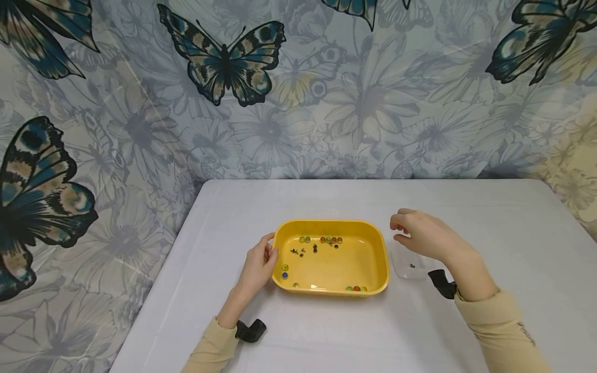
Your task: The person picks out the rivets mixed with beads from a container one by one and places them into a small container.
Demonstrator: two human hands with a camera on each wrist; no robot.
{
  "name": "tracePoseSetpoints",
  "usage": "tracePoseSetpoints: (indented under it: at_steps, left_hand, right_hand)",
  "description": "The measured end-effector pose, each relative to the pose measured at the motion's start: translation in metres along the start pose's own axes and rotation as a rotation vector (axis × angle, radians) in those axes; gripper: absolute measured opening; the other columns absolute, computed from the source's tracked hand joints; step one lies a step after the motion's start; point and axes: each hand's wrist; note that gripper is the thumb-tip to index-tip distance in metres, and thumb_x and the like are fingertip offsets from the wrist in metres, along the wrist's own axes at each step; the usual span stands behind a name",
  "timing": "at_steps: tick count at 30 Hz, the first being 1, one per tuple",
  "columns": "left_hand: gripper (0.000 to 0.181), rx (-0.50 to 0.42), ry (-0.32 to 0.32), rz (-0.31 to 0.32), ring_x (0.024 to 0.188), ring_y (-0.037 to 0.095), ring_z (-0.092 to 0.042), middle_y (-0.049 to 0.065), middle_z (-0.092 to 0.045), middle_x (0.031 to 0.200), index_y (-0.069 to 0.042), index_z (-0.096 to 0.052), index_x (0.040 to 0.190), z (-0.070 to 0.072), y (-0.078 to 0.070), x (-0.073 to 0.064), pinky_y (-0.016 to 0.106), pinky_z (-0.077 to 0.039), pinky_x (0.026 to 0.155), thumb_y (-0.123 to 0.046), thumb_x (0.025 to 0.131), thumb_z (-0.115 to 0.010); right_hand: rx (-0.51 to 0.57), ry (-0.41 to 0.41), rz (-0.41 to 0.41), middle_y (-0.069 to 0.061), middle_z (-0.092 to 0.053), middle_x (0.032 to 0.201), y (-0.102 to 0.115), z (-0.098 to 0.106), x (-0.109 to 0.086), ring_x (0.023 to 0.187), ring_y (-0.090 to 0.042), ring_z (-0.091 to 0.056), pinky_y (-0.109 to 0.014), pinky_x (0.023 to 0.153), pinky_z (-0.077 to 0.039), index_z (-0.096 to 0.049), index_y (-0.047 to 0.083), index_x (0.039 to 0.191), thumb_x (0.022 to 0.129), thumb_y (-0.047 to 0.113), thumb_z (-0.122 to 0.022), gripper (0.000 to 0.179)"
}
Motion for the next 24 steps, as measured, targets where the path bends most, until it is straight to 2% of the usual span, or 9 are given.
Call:
tracePoseSetpoints:
  at_steps: [24]
  left_hand:
    - [0.040, -0.006, 0.000, -0.009, 0.058, 0.007, -0.041, -0.003, -0.044, 0.069, 0.003, -0.047, 0.130, 0.000, 0.000, -0.001, 0.019, -0.037, 0.050, -0.010, 0.093, -0.052]
  right_hand:
    - [0.025, 0.054, 0.065, 0.004, -0.054, 0.081, 0.020, -0.002, 0.038, 0.072, -0.015, -0.052, -0.030, 0.063, -0.047, -0.063, 0.009, 0.086, 0.076, 0.001, -0.072, 0.015]
Point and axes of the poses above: each hand's wrist, its own x-axis towards the middle knuckle, its own z-axis out of the back of the hand, y = z × x
